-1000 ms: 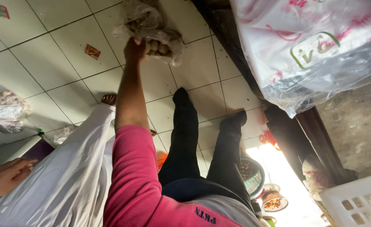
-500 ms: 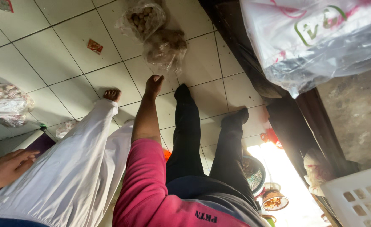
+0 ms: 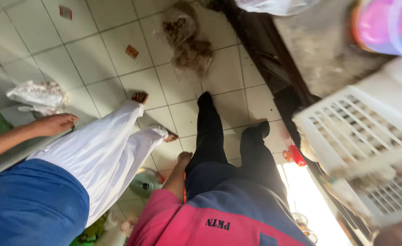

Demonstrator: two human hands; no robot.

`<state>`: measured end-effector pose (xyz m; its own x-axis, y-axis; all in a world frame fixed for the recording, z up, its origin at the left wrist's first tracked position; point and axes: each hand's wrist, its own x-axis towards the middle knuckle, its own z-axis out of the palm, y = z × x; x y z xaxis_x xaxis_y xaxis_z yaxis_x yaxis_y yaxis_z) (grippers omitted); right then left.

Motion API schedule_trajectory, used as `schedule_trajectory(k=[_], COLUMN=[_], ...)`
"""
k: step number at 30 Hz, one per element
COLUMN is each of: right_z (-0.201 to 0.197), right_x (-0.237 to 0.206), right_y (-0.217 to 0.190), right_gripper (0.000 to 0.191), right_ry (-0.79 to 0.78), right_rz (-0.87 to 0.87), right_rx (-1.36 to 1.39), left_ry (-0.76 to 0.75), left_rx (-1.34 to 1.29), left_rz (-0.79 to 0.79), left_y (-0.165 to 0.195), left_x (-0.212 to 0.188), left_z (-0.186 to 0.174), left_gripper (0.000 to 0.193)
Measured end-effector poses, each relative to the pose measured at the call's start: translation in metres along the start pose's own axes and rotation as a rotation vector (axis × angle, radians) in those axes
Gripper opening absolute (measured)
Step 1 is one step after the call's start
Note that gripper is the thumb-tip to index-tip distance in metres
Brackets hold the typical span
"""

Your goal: The person picks up round meatballs from white crates and places them into clear plastic bags. The person handles the bags and meatballs by hand, filling multiple bags and placing them back into the crates.

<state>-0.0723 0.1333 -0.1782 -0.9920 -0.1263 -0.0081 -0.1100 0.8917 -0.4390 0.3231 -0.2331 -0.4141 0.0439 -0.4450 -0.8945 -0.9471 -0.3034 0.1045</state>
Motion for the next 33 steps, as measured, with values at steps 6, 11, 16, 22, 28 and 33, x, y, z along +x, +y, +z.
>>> schedule_trajectory(k=[6, 11, 16, 22, 28, 33], right_z=[-0.013, -0.043, -0.085, -0.125, -0.139, -0.130], right_x=[0.017, 0.021, 0.014, -0.017, -0.048, -0.048], right_y=[0.003, -0.002, 0.006, 0.075, 0.113, 0.101], right_gripper=[0.061, 0.065, 0.056, 0.026, 0.031, 0.042], right_ry=[0.031, 0.018, 0.033, 0.281, 0.438, 0.408], right_rz=[-0.141, -0.176, -0.116, -0.347, -0.165, -0.100], right_rx=[0.320, 0.540, 0.794, 0.298, 0.060, -0.011], left_ry=[0.140, 0.688, 1.075, 1.048, 1.148, 1.044], left_rx=[-0.585, -0.393, -0.303, -0.194, -0.017, 0.127], left_rz=[-0.078, 0.607, 1.444, 1.619, 1.733, 1.681], left_y=[0.045, 0.130, 0.210, 0.277, 0.294, 0.308], left_x=[-0.122, -0.195, -0.284, -0.352, -0.359, -0.357], left_z=[0.006, 0.028, 0.053, 0.073, 0.042, 0.024], left_gripper=[0.034, 0.038, 0.040, 0.051, 0.047, 0.045])
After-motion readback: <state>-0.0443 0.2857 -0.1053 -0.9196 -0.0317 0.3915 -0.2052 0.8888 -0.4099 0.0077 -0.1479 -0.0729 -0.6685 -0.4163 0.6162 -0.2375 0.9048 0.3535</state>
